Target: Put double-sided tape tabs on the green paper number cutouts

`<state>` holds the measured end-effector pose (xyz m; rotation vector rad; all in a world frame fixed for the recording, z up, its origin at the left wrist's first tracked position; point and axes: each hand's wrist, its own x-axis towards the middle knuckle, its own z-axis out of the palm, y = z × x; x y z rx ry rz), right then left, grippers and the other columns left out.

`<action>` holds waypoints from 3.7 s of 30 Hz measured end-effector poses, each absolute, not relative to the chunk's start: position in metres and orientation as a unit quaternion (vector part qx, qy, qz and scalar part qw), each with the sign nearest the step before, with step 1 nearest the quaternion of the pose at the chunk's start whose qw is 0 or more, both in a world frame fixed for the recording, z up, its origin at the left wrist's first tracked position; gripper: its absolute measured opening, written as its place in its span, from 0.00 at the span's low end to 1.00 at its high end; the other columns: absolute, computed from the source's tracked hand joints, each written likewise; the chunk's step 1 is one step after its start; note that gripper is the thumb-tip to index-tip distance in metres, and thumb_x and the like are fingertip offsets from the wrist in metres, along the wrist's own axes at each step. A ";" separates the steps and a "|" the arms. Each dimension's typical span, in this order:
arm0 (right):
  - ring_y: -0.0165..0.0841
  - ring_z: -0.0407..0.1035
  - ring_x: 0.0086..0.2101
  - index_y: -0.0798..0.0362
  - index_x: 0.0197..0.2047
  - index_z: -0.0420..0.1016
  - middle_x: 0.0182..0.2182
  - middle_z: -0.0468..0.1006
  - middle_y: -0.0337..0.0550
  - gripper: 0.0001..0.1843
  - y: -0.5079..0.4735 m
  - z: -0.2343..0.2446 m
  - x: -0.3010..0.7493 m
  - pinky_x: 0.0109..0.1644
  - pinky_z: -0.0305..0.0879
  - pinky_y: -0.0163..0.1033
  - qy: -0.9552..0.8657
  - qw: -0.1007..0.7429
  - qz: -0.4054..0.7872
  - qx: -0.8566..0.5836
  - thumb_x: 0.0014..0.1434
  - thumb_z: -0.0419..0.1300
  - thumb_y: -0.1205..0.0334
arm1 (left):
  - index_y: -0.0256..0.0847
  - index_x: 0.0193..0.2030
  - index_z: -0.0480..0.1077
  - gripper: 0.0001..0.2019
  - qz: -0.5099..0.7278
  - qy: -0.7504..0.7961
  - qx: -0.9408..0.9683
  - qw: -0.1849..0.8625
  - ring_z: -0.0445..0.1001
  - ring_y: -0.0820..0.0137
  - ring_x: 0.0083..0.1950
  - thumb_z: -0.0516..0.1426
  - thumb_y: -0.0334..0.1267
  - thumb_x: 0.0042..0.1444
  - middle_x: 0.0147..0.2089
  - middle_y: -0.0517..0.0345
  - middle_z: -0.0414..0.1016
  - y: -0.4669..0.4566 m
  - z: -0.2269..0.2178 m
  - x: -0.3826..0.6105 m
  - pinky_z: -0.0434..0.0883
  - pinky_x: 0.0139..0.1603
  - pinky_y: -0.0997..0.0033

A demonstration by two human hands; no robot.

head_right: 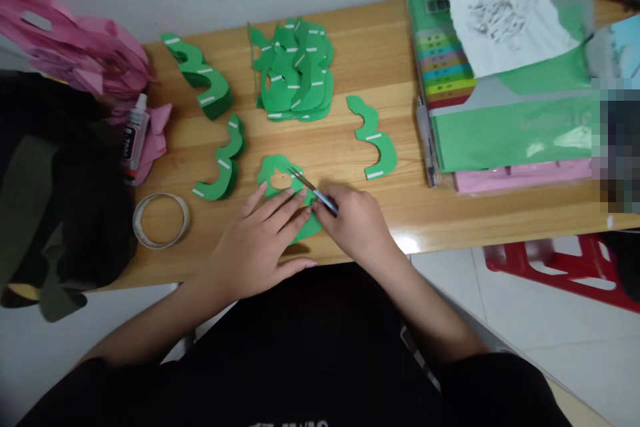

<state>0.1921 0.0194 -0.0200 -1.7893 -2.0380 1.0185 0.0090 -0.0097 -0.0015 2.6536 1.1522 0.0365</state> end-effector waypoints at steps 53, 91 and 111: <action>0.22 0.48 0.10 0.50 0.24 0.62 0.08 0.54 0.25 0.22 0.080 0.046 0.198 0.13 0.42 0.31 -0.475 0.475 0.478 -0.566 0.46 0.63 0.42 | 0.40 0.35 0.72 0.16 0.360 0.541 0.699 0.299 0.77 0.66 0.40 0.47 0.42 0.65 0.36 0.54 0.78 -0.001 0.016 0.009 0.73 0.43 0.66; 0.20 0.45 0.10 0.54 0.28 0.69 0.10 0.52 0.24 0.24 0.007 0.040 0.128 0.13 0.39 0.29 -0.496 0.285 0.729 -0.375 0.50 0.62 0.39 | 0.40 0.34 0.71 0.03 0.525 0.561 0.551 0.327 0.75 0.71 0.37 0.60 0.37 0.56 0.34 0.59 0.76 -0.076 0.023 -0.045 0.71 0.42 0.73; 0.18 0.41 0.10 0.52 0.21 0.63 0.09 0.50 0.24 0.22 -0.011 0.045 0.156 0.11 0.37 0.28 -0.401 0.408 0.706 -0.418 0.46 0.68 0.46 | 0.44 0.58 0.63 0.27 0.476 0.462 0.642 0.385 0.75 0.72 0.40 0.62 0.27 0.52 0.37 0.62 0.75 -0.062 0.031 0.001 0.70 0.50 0.68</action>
